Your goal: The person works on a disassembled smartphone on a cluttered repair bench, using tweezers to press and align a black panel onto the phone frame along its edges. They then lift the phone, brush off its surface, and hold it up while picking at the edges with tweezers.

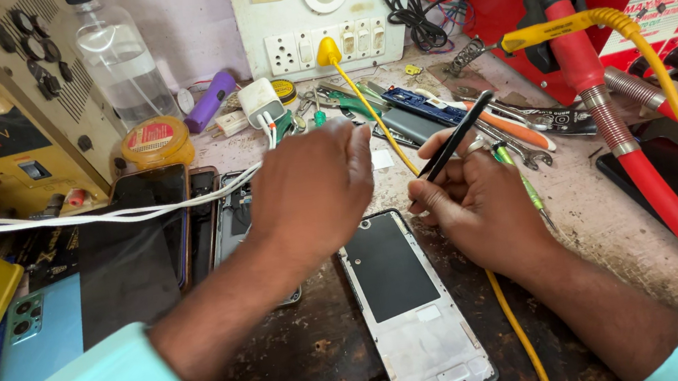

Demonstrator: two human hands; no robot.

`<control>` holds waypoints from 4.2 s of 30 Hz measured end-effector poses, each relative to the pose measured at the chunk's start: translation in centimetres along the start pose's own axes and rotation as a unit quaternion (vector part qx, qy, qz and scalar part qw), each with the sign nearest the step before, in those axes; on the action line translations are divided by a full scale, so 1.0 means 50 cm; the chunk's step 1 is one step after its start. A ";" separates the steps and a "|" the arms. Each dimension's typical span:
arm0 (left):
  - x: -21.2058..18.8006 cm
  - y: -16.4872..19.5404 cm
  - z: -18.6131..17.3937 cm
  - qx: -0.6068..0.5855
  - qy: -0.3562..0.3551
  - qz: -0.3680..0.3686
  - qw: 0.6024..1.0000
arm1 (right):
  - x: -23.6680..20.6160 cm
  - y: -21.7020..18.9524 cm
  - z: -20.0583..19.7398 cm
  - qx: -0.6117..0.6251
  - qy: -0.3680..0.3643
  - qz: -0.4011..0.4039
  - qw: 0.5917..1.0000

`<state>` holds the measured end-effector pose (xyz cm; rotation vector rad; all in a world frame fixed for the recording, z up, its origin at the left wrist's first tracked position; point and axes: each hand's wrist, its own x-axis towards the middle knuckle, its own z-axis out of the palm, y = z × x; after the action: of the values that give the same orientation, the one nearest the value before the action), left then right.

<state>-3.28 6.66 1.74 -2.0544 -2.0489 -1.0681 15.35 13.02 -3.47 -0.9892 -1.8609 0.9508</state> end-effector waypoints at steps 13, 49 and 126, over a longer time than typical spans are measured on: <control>-0.141 -0.021 -0.053 0.014 -0.143 0.028 0.989 | 0.001 -0.010 -0.013 0.051 -0.031 -0.006 0.998; -0.132 -0.075 0.000 0.000 -0.252 0.142 0.957 | -0.303 0.033 -0.077 0.087 -0.128 -0.064 0.986; -0.095 -0.106 0.031 -0.051 -0.231 0.107 0.966 | -0.325 -0.015 0.007 -0.144 -0.012 -0.249 0.958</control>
<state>-6.81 3.95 -4.01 -2.7152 -1.9063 -0.7231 20.82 -1.66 -7.81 -0.6159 -2.1656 0.3992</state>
